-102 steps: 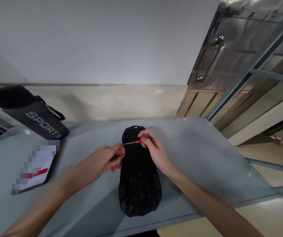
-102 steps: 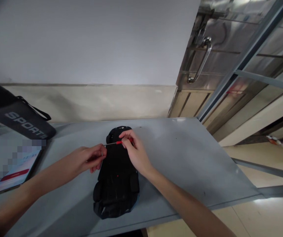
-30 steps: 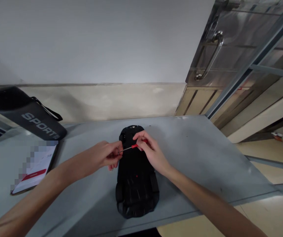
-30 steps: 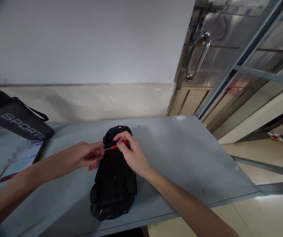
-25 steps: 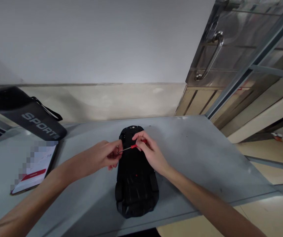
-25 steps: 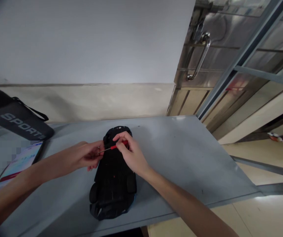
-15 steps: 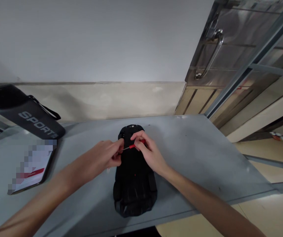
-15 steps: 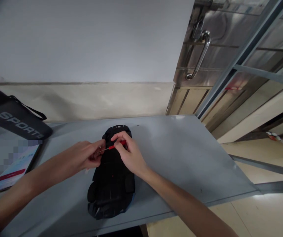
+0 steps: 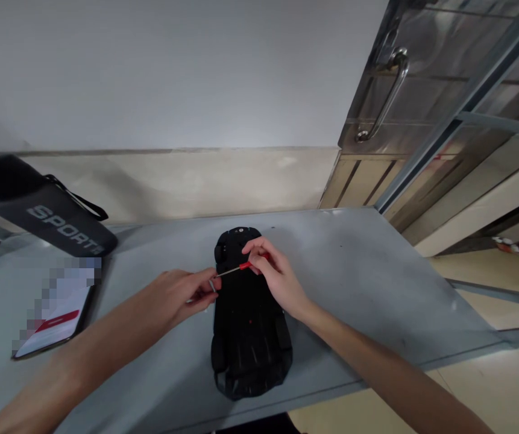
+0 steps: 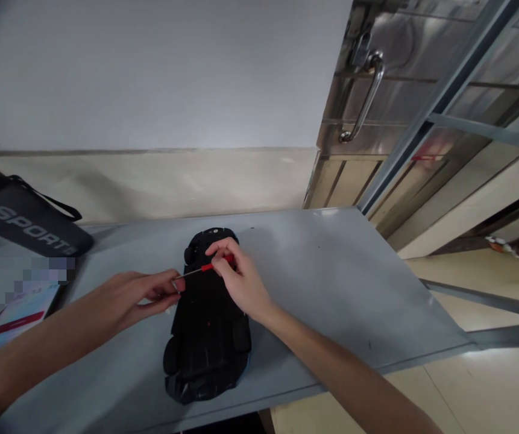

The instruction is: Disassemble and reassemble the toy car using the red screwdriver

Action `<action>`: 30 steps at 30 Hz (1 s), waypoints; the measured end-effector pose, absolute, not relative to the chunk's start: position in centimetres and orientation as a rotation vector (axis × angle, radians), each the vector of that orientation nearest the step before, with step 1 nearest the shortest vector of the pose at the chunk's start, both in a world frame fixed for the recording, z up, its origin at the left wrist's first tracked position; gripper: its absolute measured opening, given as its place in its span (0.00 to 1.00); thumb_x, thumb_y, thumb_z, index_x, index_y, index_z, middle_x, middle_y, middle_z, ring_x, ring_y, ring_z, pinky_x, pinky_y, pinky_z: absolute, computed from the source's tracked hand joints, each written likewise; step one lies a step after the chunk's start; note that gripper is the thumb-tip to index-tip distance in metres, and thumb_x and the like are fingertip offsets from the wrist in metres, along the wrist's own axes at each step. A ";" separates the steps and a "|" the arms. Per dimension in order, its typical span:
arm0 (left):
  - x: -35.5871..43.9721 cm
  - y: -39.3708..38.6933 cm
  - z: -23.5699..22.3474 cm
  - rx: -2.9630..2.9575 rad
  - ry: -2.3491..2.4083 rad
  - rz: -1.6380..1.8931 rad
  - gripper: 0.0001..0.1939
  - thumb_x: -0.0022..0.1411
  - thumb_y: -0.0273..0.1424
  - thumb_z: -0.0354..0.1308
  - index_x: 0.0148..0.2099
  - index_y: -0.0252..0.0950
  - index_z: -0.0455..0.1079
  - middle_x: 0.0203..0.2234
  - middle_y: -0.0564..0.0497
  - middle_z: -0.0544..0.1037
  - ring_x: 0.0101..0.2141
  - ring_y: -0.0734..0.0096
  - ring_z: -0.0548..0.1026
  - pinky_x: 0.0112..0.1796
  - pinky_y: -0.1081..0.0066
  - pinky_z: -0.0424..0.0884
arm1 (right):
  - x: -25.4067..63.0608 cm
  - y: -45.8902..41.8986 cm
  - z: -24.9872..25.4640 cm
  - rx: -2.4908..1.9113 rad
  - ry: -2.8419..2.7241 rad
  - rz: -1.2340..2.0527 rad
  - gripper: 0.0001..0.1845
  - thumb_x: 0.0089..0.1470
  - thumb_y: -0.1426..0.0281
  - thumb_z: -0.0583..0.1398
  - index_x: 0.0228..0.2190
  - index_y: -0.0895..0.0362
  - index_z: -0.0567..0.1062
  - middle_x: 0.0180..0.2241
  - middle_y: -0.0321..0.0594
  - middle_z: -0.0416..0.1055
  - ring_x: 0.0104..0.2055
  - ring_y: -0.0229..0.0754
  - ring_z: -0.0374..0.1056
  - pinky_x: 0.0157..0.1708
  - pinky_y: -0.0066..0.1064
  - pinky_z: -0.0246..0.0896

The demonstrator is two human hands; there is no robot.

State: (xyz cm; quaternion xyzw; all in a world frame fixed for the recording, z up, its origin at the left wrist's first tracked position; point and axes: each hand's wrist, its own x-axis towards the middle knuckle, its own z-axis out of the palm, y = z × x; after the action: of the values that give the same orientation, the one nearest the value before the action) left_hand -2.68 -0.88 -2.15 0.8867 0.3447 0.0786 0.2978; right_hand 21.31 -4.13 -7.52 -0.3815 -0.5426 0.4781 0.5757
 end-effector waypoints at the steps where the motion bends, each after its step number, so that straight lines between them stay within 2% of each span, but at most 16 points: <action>1: -2.6 -0.8 -2.2 2.364 0.921 0.193 0.13 0.75 0.45 0.55 0.43 0.43 0.74 0.31 0.52 0.81 0.29 0.65 0.77 0.33 0.69 0.64 | 21.3 -4.1 -7.6 -0.896 -1.274 1.116 0.05 0.64 0.66 0.57 0.40 0.49 0.73 0.29 0.31 0.61 0.33 0.41 0.60 0.38 0.36 0.58; 8: -2.0 0.0 -1.9 2.388 0.926 0.166 0.15 0.75 0.44 0.55 0.40 0.41 0.74 0.27 0.53 0.79 0.26 0.68 0.74 0.31 0.70 0.62 | 21.3 -4.2 -7.6 -0.894 -1.275 1.124 0.05 0.65 0.65 0.57 0.40 0.48 0.73 0.29 0.31 0.61 0.32 0.41 0.59 0.36 0.36 0.56; 12: -2.1 -0.4 -1.7 2.382 0.917 0.166 0.12 0.74 0.43 0.57 0.41 0.42 0.74 0.33 0.53 0.81 0.32 0.66 0.79 0.36 0.69 0.68 | 21.4 -4.3 -7.5 -0.898 -1.275 1.123 0.05 0.65 0.66 0.57 0.41 0.49 0.73 0.29 0.31 0.62 0.33 0.41 0.61 0.38 0.36 0.57; 16: -2.7 -0.9 -2.2 2.410 0.974 0.278 0.09 0.74 0.42 0.59 0.48 0.44 0.72 0.43 0.52 0.82 0.39 0.63 0.81 0.43 0.66 0.72 | 21.4 -4.3 -7.5 -0.884 -1.268 1.127 0.04 0.65 0.67 0.57 0.40 0.48 0.73 0.29 0.31 0.62 0.33 0.41 0.60 0.39 0.36 0.58; 22: -3.5 -1.7 -2.9 2.450 1.030 0.346 0.12 0.74 0.46 0.59 0.52 0.47 0.71 0.46 0.52 0.83 0.42 0.59 0.82 0.44 0.63 0.75 | 21.5 -4.3 -7.5 -0.891 -1.269 1.129 0.05 0.65 0.67 0.57 0.40 0.48 0.73 0.29 0.31 0.62 0.33 0.41 0.60 0.38 0.36 0.56; 26: -3.5 -1.7 -3.3 2.459 0.995 0.403 0.12 0.75 0.43 0.58 0.55 0.47 0.70 0.52 0.49 0.80 0.46 0.59 0.82 0.47 0.63 0.78 | 21.5 -4.3 -7.5 -0.886 -1.252 1.138 0.05 0.65 0.67 0.57 0.41 0.49 0.73 0.29 0.30 0.61 0.32 0.40 0.60 0.37 0.36 0.55; 30: -3.3 -1.4 -3.8 2.535 0.948 0.429 0.09 0.77 0.38 0.54 0.55 0.46 0.68 0.51 0.49 0.79 0.42 0.63 0.83 0.45 0.65 0.79 | 21.5 -4.3 -7.5 -0.872 -1.243 1.138 0.05 0.64 0.68 0.57 0.41 0.50 0.73 0.28 0.29 0.60 0.32 0.39 0.60 0.37 0.35 0.55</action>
State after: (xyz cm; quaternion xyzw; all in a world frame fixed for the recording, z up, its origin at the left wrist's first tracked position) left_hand -3.32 -1.41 -3.84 0.9065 0.3390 0.1533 0.1995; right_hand 21.48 -4.26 -7.53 -0.3735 -0.5323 0.4872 0.5829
